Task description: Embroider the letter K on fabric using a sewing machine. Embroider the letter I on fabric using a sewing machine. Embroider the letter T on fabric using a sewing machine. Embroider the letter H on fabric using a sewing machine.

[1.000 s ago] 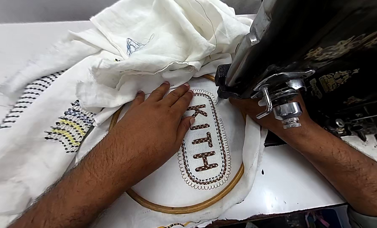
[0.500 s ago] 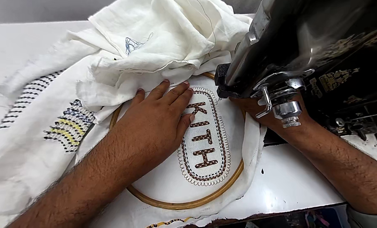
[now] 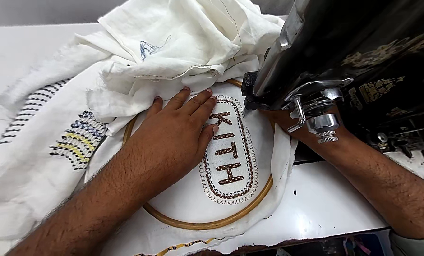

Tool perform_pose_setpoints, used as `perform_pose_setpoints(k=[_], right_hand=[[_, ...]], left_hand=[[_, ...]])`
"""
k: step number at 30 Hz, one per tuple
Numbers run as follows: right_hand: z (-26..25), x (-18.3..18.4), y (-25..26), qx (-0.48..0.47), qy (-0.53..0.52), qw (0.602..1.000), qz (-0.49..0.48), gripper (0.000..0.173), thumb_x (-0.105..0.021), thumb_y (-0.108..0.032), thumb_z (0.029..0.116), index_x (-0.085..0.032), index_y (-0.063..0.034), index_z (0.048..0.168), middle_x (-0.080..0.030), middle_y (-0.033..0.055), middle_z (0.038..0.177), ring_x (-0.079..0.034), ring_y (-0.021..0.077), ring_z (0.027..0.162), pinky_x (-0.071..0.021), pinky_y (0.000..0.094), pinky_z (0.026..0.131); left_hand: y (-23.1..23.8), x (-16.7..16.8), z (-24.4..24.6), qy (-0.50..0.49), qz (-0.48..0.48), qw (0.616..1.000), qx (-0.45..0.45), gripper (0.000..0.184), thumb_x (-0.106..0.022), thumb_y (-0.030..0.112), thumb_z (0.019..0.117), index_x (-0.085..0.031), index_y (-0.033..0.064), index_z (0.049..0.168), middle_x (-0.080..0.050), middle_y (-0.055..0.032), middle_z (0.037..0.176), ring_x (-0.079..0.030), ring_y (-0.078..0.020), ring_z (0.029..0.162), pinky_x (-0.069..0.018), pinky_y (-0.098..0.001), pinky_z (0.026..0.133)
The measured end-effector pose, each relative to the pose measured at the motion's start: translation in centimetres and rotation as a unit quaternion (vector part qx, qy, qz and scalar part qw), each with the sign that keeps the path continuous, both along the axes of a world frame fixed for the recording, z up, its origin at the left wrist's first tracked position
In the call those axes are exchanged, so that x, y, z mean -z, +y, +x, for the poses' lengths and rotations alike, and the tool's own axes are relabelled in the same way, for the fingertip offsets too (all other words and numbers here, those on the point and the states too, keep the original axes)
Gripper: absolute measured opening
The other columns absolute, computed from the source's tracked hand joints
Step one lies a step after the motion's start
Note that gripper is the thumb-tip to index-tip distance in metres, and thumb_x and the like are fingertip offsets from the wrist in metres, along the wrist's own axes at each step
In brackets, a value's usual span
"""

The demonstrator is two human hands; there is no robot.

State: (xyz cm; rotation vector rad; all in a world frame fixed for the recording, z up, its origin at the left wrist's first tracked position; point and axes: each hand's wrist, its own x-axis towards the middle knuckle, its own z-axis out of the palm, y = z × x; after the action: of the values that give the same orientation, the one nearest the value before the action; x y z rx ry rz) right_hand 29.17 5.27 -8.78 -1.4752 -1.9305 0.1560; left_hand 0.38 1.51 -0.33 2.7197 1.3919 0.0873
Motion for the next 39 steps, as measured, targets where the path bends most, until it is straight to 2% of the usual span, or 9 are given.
perform_pose_setpoints(k=[2,6,11,13,18,25,29,32,39], right_hand=[[1.5,3.0,1.2,-0.022,0.035,0.997,0.072,0.016,-0.077,-0.037,0.0851,-0.069,-0.0231,0.086,-0.064,-0.0069,0.078,-0.064,0.0044,0.073,-0.0519,0.0268,0.056],[-1.2,-1.9,-0.7,0.035,-0.017,0.997,-0.066,0.028,-0.074,-0.034,0.0872,-0.072,-0.0085,0.1,-0.07,0.0103,0.095,-0.068,0.0219,0.094,-0.0538,0.0474,0.082],[-1.5,-2.0,-1.0,0.021,-0.024,0.998,-0.048,0.033,-0.074,-0.036,0.0878,-0.072,-0.0093,0.106,-0.07,0.0111,0.102,-0.067,0.023,0.102,-0.0524,0.0481,0.088],[-1.0,-1.5,-0.7,0.011,-0.011,0.999,-0.044,0.032,-0.074,-0.037,0.0878,-0.072,-0.0104,0.104,-0.07,0.0091,0.1,-0.066,0.0207,0.1,-0.0528,0.0458,0.087],[2.8,4.6,1.6,-0.04,0.082,0.996,0.012,0.018,-0.079,-0.04,0.0849,-0.069,-0.0298,0.095,-0.064,-0.0143,0.086,-0.062,-0.0026,0.082,-0.0534,0.0236,0.064],[2.5,4.5,1.7,-0.02,0.059,0.998,0.028,0.019,-0.079,-0.039,0.0842,-0.069,-0.0273,0.096,-0.064,-0.0118,0.087,-0.063,0.0,0.083,-0.0524,0.0253,0.065],[1.4,1.6,0.4,-0.002,0.01,0.997,-0.074,0.025,-0.077,-0.035,0.0853,-0.071,-0.0214,0.105,-0.068,-0.0038,0.1,-0.064,0.0081,0.1,-0.053,0.0362,0.084],[2.5,5.0,1.3,-0.035,0.045,0.998,0.015,0.022,-0.077,-0.039,0.0852,-0.07,-0.0253,0.101,-0.065,-0.0089,0.094,-0.062,0.0024,0.091,-0.0519,0.0273,0.074],[2.6,4.8,1.7,-0.032,0.082,0.996,0.009,0.026,-0.077,-0.035,0.0863,-0.068,-0.0242,0.107,-0.065,-0.0098,0.097,-0.063,0.0002,0.094,-0.0543,0.0249,0.076]], left_hand=[[0.0,0.0,0.1,-0.001,0.001,1.0,0.001,0.061,-0.026,0.048,0.1085,-0.045,0.0161,0.157,-0.038,0.0004,0.165,-0.034,-0.0323,0.153,-0.0315,-0.0682,0.115],[0.1,0.1,-0.2,-0.007,0.002,1.0,0.004,0.062,-0.027,0.049,0.1085,-0.046,0.0155,0.156,-0.039,0.0,0.165,-0.035,-0.0324,0.153,-0.032,-0.068,0.115],[0.2,-0.1,-0.4,-0.006,-0.005,1.0,0.0,0.061,-0.027,0.048,0.1084,-0.046,0.0157,0.156,-0.039,0.0001,0.165,-0.034,-0.0324,0.153,-0.0324,-0.068,0.115],[0.2,-0.1,-0.3,-0.008,-0.004,1.0,-0.003,0.061,-0.027,0.048,0.1085,-0.046,0.0154,0.156,-0.039,-0.0003,0.165,-0.034,-0.0325,0.153,-0.0326,-0.068,0.115],[0.4,0.2,0.0,-0.01,-0.001,1.0,-0.005,0.061,-0.027,0.047,0.1087,-0.044,0.0156,0.157,-0.038,-0.0001,0.166,-0.033,-0.0319,0.153,-0.0303,-0.0699,0.115],[0.5,0.3,0.0,-0.015,-0.002,1.0,-0.002,0.06,-0.027,0.047,0.1089,-0.044,0.0155,0.157,-0.038,0.0001,0.166,-0.033,-0.0315,0.154,-0.0301,-0.0697,0.115],[0.5,0.1,-0.3,-0.011,-0.007,1.0,-0.004,0.061,-0.027,0.047,0.1086,-0.044,0.0156,0.157,-0.037,0.0,0.166,-0.032,-0.0317,0.154,-0.03,-0.0696,0.115],[0.6,0.1,-0.3,-0.011,-0.007,1.0,-0.007,0.06,-0.027,0.047,0.1087,-0.044,0.0159,0.157,-0.037,-0.0001,0.166,-0.033,-0.0313,0.154,-0.0303,-0.07,0.115],[0.6,0.3,0.1,-0.017,-0.004,1.0,-0.012,0.06,-0.027,0.046,0.1092,-0.042,0.0161,0.159,-0.036,0.0009,0.167,-0.031,-0.0308,0.154,-0.0272,-0.0707,0.116]])
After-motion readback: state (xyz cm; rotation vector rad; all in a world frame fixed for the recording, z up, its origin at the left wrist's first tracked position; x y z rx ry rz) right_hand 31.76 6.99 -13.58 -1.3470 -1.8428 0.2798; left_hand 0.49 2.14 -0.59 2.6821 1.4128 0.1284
